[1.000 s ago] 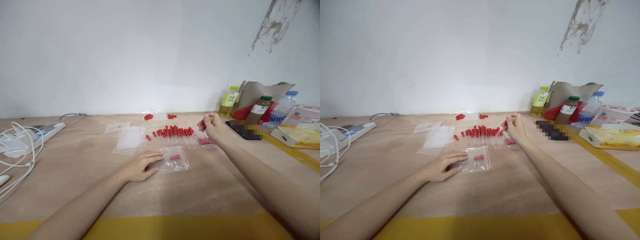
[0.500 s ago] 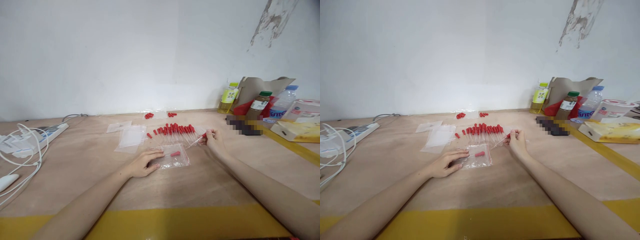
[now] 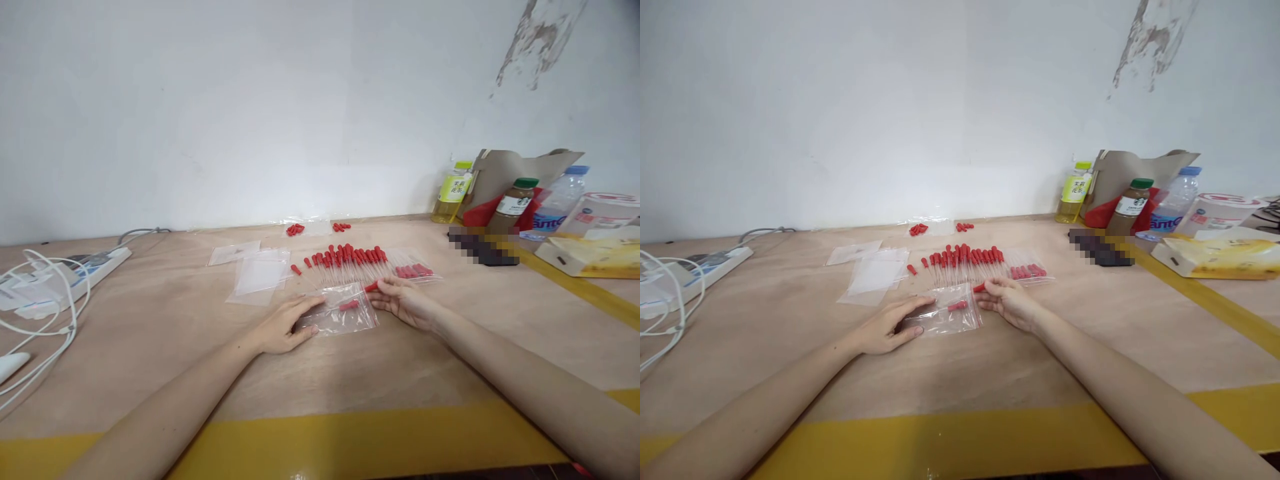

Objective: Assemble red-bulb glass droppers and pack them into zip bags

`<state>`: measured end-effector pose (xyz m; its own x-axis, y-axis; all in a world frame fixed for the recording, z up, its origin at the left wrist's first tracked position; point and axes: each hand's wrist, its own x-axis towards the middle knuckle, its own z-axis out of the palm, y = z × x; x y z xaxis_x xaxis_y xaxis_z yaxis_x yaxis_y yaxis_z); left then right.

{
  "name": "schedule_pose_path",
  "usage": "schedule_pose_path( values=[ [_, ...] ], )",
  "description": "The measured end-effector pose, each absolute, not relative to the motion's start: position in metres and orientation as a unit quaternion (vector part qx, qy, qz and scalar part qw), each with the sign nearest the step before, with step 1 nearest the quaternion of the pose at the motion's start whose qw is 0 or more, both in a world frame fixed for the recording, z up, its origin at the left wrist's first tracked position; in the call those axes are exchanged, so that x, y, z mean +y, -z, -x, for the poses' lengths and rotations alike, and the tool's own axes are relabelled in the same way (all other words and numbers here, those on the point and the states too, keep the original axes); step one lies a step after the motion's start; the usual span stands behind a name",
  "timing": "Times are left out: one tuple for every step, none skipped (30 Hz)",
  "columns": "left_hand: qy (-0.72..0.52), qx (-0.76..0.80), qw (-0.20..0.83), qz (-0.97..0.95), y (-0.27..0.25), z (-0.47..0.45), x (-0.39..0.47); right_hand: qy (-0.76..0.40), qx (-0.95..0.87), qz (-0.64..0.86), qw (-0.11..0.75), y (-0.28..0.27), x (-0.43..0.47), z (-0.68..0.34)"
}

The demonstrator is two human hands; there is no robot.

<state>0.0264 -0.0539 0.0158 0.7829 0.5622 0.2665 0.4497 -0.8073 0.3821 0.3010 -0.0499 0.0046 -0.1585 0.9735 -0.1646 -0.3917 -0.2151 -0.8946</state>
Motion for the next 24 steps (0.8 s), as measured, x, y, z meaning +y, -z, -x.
schedule_pose_path(
  values=[
    [-0.187, 0.269, 0.152, -0.932, -0.016, -0.027, -0.054, -0.666, -0.403, 0.395, 0.488, -0.004, -0.050, -0.302],
    [-0.186, 0.268, 0.152, -0.933, -0.016, -0.027, -0.054, -0.654, -0.443, 0.396, 0.468, -0.004, -0.050, -0.302],
    [-0.186, 0.266, 0.152, -0.933, -0.017, -0.027, -0.054, -0.637, -0.479, 0.401, 0.452, -0.003, -0.050, -0.303],
    [-0.185, 0.265, 0.152, -0.934, -0.017, -0.027, -0.054, -0.620, -0.510, 0.408, 0.435, -0.002, -0.050, -0.304],
    [-0.186, 0.264, 0.151, -0.934, -0.016, -0.027, -0.054, -0.607, -0.535, 0.414, 0.417, -0.001, -0.049, -0.304],
    [-0.186, 0.264, 0.151, -0.934, -0.016, -0.027, -0.054, -0.598, -0.554, 0.419, 0.399, 0.000, -0.049, -0.304],
    [-0.187, 0.263, 0.150, -0.935, -0.016, -0.027, -0.054, -0.591, -0.568, 0.422, 0.386, 0.000, -0.048, -0.303],
    [-0.187, 0.263, 0.149, -0.935, -0.016, -0.027, -0.054, -0.584, -0.579, 0.424, 0.379, 0.000, -0.048, -0.302],
    [-0.188, 0.262, 0.148, -0.935, -0.016, -0.027, -0.054, -0.574, -0.587, 0.430, 0.375, 0.000, -0.048, -0.300],
    [-0.188, 0.261, 0.147, -0.935, -0.016, -0.027, -0.054, -0.562, -0.592, 0.440, 0.374, 0.000, -0.048, -0.298],
    [-0.186, 0.260, 0.147, -0.936, -0.016, -0.028, -0.054, -0.550, -0.594, 0.454, 0.373, -0.001, -0.048, -0.295],
    [-0.185, 0.259, 0.147, -0.936, -0.016, -0.028, -0.054, -0.538, -0.595, 0.470, 0.370, -0.001, -0.048, -0.292],
    [-0.184, 0.259, 0.146, -0.937, -0.016, -0.028, -0.054, -0.524, -0.594, 0.488, 0.368, -0.002, -0.048, -0.289],
    [-0.183, 0.258, 0.145, -0.938, -0.016, -0.028, -0.054, -0.509, -0.593, 0.505, 0.366, -0.001, -0.048, -0.286],
    [-0.182, 0.256, 0.144, -0.938, -0.016, -0.028, -0.054, -0.494, -0.595, 0.517, 0.366, 0.000, -0.048, -0.284],
    [-0.181, 0.255, 0.141, -0.939, -0.016, -0.028, -0.053, -0.480, -0.599, 0.524, 0.370, 0.001, -0.048, -0.282],
    [-0.181, 0.253, 0.140, -0.940, -0.015, -0.028, -0.053, -0.469, -0.605, 0.524, 0.375, 0.002, -0.048, -0.281],
    [-0.180, 0.252, 0.139, -0.941, -0.015, -0.028, -0.053, -0.463, -0.613, 0.516, 0.379, 0.003, -0.048, -0.280],
    [-0.179, 0.251, 0.139, -0.941, -0.015, -0.028, -0.052, -0.465, -0.625, 0.500, 0.378, 0.004, -0.048, -0.281],
    [-0.179, 0.252, 0.140, -0.941, -0.015, -0.028, -0.052, -0.473, -0.638, 0.482, 0.370, 0.004, -0.049, -0.281],
    [-0.179, 0.253, 0.141, -0.940, -0.014, -0.028, -0.052, -0.486, -0.647, 0.469, 0.355, 0.003, -0.050, -0.283],
    [-0.179, 0.253, 0.141, -0.940, -0.014, -0.028, -0.052, -0.499, -0.650, 0.464, 0.338, 0.002, -0.051, -0.284],
    [-0.179, 0.253, 0.142, -0.940, -0.014, -0.028, -0.052, -0.510, -0.645, 0.468, 0.324, 0.000, -0.052, -0.286],
    [-0.179, 0.252, 0.142, -0.940, -0.014, -0.028, -0.053, -0.515, -0.634, 0.481, 0.318, -0.002, -0.052, -0.288]
  ],
)
